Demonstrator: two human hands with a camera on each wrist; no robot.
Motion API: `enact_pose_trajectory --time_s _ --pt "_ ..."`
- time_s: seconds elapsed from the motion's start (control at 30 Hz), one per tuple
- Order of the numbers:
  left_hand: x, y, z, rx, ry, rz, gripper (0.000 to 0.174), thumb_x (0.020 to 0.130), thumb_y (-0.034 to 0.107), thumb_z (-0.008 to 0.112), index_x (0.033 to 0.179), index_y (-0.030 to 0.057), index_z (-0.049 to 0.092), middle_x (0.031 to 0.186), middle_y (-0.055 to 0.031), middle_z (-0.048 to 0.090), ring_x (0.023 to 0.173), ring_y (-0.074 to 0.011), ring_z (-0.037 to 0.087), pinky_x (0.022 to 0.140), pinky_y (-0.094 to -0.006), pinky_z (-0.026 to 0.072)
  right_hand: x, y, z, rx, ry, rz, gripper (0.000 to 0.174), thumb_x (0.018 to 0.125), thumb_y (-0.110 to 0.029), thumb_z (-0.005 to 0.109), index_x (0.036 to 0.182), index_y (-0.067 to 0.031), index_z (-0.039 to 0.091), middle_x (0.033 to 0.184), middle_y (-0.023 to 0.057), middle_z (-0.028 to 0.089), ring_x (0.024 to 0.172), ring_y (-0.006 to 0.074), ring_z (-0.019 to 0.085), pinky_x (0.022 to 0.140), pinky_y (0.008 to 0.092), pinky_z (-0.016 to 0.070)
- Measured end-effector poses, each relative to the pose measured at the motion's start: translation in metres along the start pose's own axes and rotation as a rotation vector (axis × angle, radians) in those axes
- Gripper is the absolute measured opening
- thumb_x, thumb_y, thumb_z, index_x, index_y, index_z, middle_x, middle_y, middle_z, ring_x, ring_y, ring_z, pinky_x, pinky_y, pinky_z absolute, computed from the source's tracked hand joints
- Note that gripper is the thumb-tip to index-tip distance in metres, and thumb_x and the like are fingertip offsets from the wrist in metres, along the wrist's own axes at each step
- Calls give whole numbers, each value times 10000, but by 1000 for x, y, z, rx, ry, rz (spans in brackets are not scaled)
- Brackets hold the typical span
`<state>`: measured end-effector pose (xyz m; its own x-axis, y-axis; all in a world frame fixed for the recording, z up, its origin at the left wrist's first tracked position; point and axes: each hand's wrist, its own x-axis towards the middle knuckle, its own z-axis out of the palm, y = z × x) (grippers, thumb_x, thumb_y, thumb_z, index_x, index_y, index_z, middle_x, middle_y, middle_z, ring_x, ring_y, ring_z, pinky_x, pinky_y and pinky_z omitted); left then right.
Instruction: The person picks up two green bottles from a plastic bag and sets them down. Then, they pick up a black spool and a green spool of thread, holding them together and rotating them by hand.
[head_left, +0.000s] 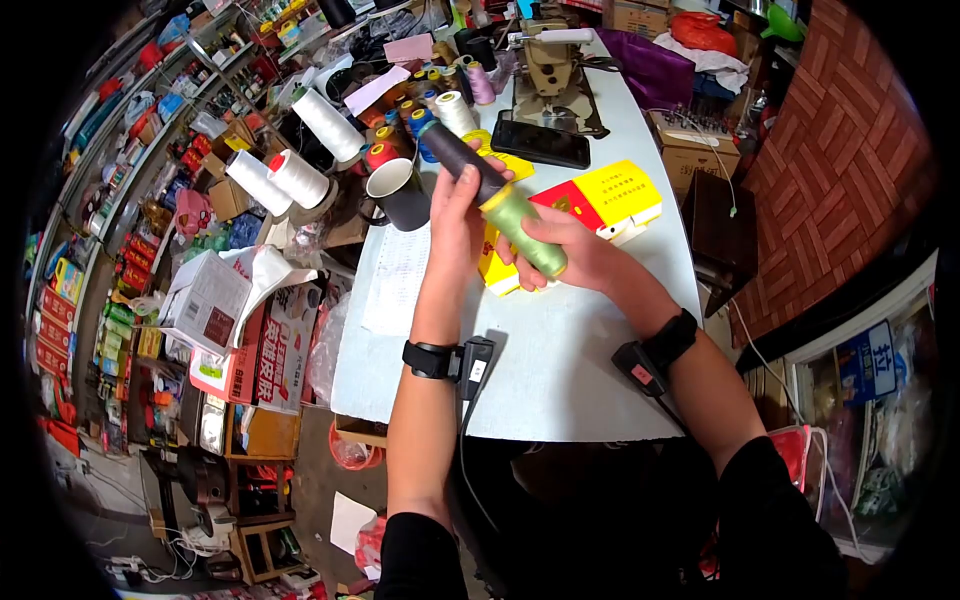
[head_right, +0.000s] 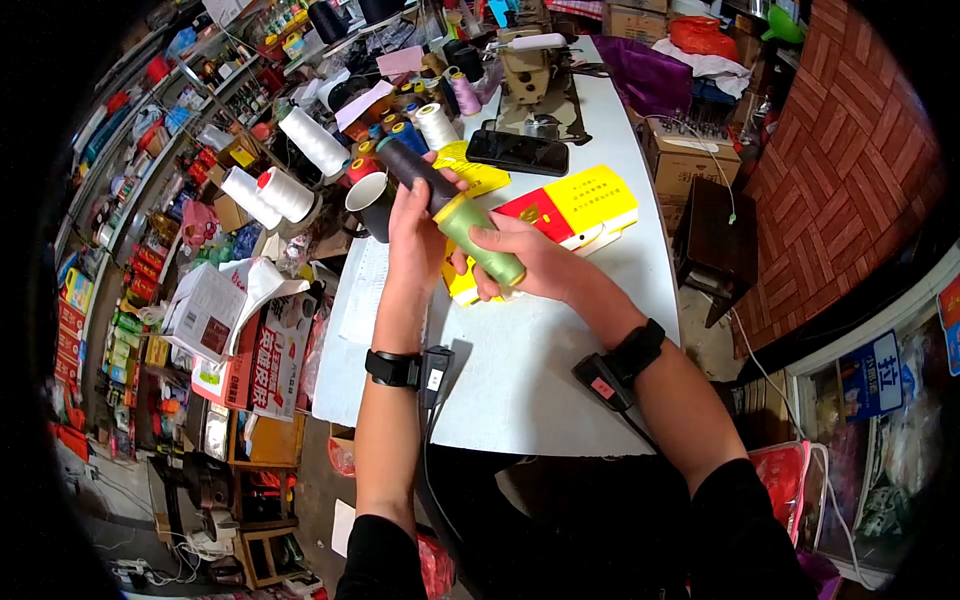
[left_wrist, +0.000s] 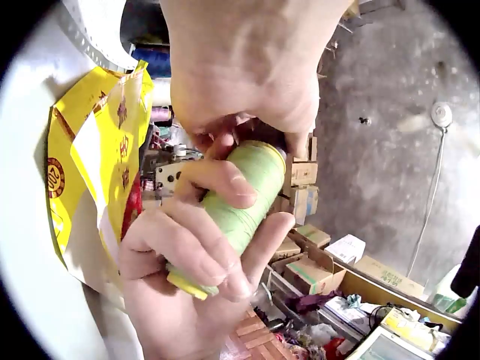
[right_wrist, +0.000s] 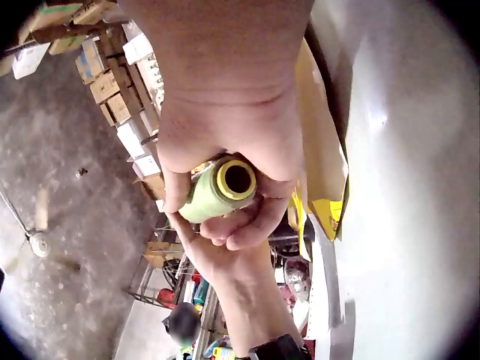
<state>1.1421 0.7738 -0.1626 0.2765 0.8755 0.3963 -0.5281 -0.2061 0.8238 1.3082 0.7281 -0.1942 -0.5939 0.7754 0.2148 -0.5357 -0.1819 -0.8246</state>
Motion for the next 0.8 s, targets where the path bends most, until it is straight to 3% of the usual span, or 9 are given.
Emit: enact_pose_trajectory --time_s 0.17,0.37,0.63,0.8 --pt "3 -2 -3 -51 14 18 589 1032 376 535 1471 35 341 1164 -115 600 1120 -241 606 972 -383 499 0 1 -1 17 47 32 411 1007 -358 590 1240 -51 447 959 84 625 489 118 503 475 263 405" --pt "0 6 3 -7 -27 -16 590 1024 318 557 1485 49 305 1128 -110 603 1114 -244 608 939 -374 523 2 -2 5 -104 89 -51 421 977 -271 642 1277 -45 452 971 52 613 563 85 533 448 224 354" --pt "3 -2 -2 -87 15 20 589 992 208 615 1471 50 311 1071 -108 605 1038 -219 613 910 -353 517 3 -2 12 -191 171 -126 516 948 -205 663 1360 -20 414 1017 68 635 558 80 525 440 215 349" --pt "3 -4 -1 -101 16 20 587 1003 240 599 1468 41 303 1065 -105 597 1046 -223 600 913 -356 508 2 -4 11 -176 171 -115 514 952 -220 655 1360 -13 420 1007 80 644 505 79 488 414 217 333"
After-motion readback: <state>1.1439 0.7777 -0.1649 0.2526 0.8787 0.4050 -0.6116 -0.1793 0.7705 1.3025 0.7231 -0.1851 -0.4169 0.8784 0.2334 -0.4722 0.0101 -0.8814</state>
